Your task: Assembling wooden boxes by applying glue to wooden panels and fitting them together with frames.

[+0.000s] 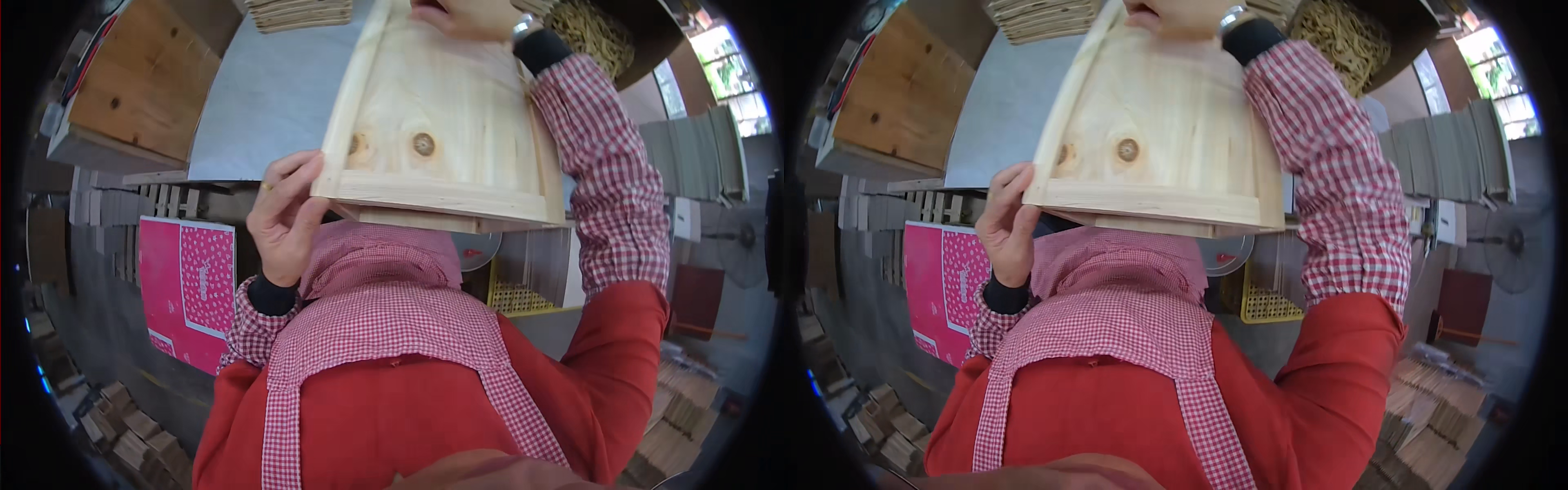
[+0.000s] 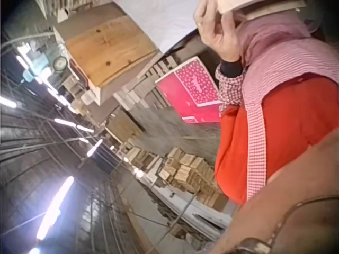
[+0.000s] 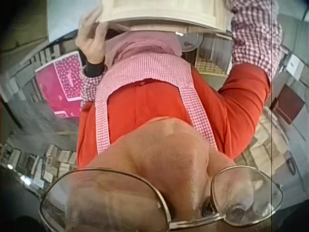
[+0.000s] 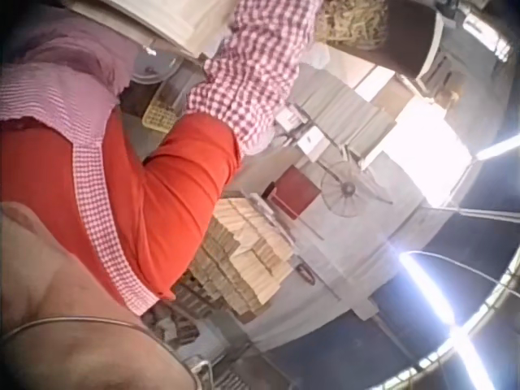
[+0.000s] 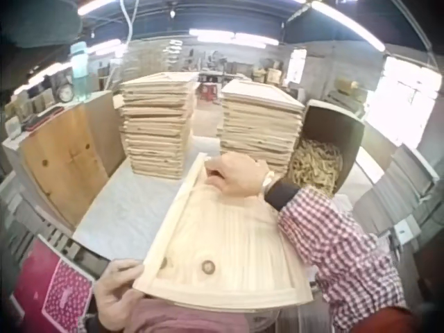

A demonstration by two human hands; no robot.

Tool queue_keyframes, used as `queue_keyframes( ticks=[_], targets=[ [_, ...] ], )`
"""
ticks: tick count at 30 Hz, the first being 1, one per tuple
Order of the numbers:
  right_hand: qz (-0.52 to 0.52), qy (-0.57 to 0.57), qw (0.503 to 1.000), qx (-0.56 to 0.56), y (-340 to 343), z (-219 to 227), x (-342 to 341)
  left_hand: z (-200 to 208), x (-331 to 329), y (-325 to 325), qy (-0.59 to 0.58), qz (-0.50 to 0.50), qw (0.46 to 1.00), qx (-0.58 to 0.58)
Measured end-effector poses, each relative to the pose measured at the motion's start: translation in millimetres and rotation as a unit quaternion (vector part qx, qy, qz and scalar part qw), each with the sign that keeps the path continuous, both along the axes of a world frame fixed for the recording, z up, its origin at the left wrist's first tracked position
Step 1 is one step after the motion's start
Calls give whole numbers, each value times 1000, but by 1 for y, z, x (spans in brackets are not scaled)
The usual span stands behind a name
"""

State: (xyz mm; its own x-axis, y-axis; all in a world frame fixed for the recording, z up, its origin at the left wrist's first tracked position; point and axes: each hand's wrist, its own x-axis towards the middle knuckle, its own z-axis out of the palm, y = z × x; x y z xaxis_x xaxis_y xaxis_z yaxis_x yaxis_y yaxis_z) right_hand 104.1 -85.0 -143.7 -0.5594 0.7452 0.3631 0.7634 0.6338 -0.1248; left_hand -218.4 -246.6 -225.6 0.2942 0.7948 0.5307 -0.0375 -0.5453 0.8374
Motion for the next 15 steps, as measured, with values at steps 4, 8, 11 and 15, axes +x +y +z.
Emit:
queue_keyframes(
  ticks=[4,8,11,15],
  targets=[
    [-39,-10,999,-6,-11,14,13,-1,1,1,-2,10,1000,-11],
    [-90,38,994,-50,-30,22,37,-6,-3,1,-5,-8,1000,-20],
    [-158,199,963,92,-37,11,97,2,4,3,-13,-29,999,-29],
    [-387,99,917,1,-48,-95,214,4,-5,17,60,-64,996,1]
  ],
)
